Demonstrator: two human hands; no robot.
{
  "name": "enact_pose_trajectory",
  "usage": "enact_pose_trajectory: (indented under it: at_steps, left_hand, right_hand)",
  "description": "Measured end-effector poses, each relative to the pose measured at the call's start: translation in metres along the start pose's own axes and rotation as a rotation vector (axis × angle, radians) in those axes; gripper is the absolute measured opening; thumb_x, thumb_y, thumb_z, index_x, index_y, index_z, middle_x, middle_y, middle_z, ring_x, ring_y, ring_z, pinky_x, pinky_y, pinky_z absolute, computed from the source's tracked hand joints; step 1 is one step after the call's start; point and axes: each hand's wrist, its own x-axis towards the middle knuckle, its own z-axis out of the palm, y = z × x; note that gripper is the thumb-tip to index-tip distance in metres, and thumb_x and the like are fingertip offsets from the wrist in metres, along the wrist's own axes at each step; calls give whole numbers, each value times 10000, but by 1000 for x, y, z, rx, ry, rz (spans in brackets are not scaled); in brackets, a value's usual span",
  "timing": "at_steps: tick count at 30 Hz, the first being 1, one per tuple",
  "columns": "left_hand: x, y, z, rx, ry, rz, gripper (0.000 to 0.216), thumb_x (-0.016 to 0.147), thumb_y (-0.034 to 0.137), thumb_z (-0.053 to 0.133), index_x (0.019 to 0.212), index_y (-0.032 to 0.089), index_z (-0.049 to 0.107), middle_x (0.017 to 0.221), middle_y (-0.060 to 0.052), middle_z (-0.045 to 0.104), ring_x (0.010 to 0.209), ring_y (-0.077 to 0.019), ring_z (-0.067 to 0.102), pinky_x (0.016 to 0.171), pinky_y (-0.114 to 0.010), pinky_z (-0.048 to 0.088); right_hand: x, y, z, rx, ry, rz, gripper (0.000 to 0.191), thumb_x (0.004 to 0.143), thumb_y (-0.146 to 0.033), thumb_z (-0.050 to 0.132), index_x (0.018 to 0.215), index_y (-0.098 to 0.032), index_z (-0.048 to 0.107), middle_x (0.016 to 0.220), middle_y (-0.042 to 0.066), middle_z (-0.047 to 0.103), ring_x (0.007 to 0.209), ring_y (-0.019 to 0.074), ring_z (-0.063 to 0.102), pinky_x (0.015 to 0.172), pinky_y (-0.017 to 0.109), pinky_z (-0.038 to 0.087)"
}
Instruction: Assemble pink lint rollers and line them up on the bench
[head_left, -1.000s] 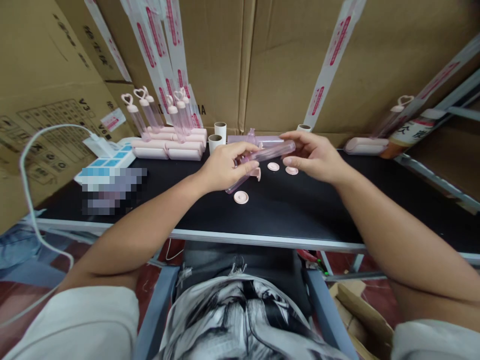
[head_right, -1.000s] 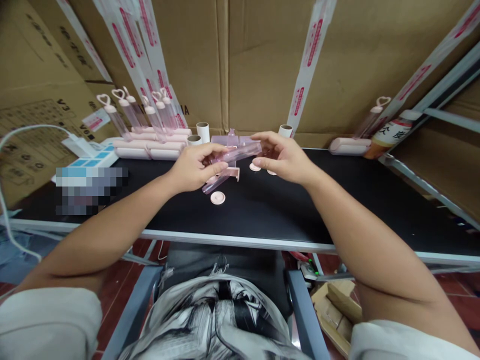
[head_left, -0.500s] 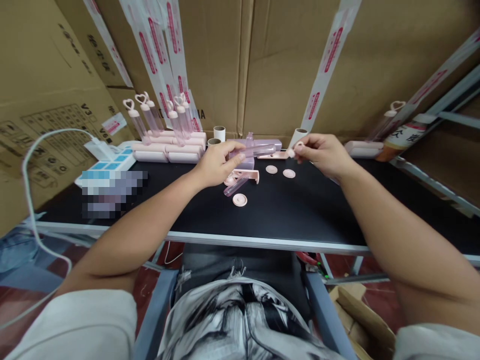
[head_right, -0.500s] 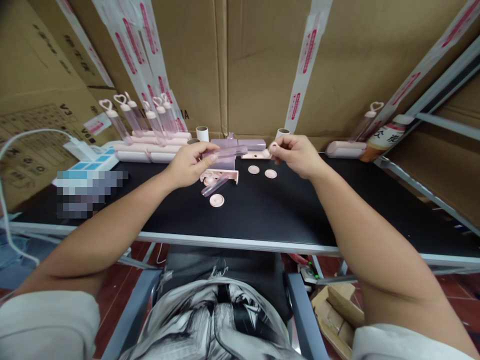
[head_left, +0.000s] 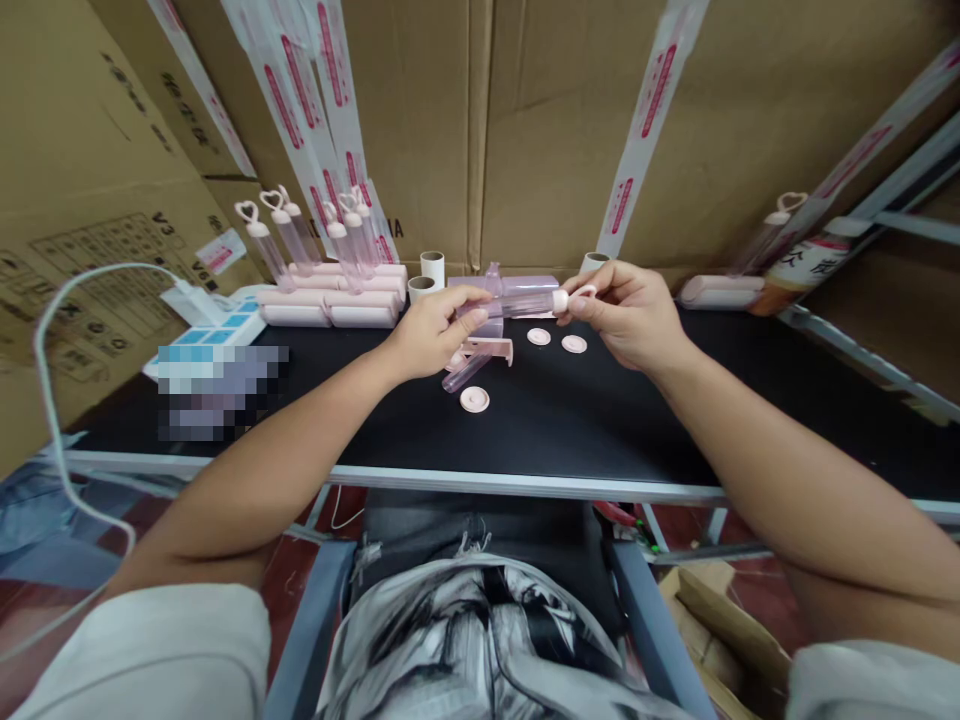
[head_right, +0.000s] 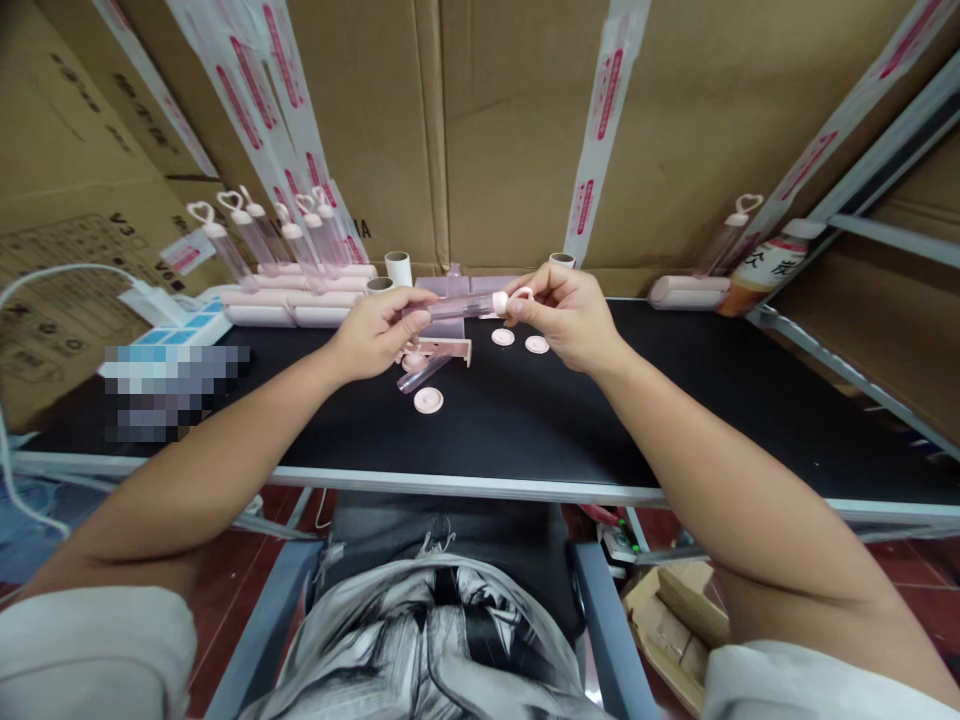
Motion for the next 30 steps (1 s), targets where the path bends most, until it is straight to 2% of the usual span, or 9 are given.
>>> enact_pose_trajectory:
  at_steps: [3,5,8,12,16,20,25,30]
  left_hand:
    - [0,-2,0,-4,-4,13,569,1054,598,561,1283,116,758,1170,-126,817,1073,-238,768,983,-341,595]
    - [-1,-4,1,-2,-15,5,567,1056,597,554,1287,121,761,1124,-115,820,1038,-229,769,964,-331,598]
    - [-1,-7,0,-6,-36,-28,563,1061,589,543,1311,128,746,1036,-90,815,900,-200,749,869,-312,594]
    - [-1,-2,-2,-27,-146,-29,561,1048,617,551,1250,131,746,960,-59,788,709,-146,657,700,-267,528]
    - [-3,10,-3,60,-313,71,512,1072,603,542,1121,152,780,864,-26,754,719,-145,634,714,-265,469]
    - [-4,14,-4,96,-366,94,473,1092,545,511,1156,154,768,892,-34,758,771,-160,662,740,-270,468]
    - [-4,11,-4,-12,-419,11,491,1070,587,538,1139,144,738,758,-1,672,639,-137,595,631,-250,433]
    - [-4,13,-3,-211,-423,-17,578,1031,704,591,1051,141,724,806,-17,662,672,-128,589,643,-245,467]
  right_hand:
    - [0,-1,2,7,-12,5,527,698,-588,1029,806,-244,645,930,24,826,711,183,751,688,358,655]
    - [-1,-2,2,-33,-52,33,515,691,-599,1029,911,-258,711,868,14,819,696,196,760,643,336,633]
    - [-4,-4,1,-156,-156,69,509,757,-644,976,1029,-250,804,745,14,782,647,198,740,609,323,608]
    - [-7,-3,3,-214,-209,49,503,828,-684,908,998,-215,846,751,41,789,643,184,732,643,320,626]
    - [-9,1,8,-161,-287,51,513,828,-677,911,1018,-208,830,805,52,809,662,190,758,641,318,641]
    - [-12,5,10,-198,-353,29,488,881,-671,869,1036,-215,791,840,60,824,686,194,780,678,320,646]
    - [-19,9,11,-403,-365,-105,354,1028,-595,722,1111,-251,723,885,57,859,777,224,833,769,348,654]
    - [-26,12,16,-459,-334,-195,273,1078,-549,651,1162,-289,659,879,35,861,759,232,837,738,358,659]
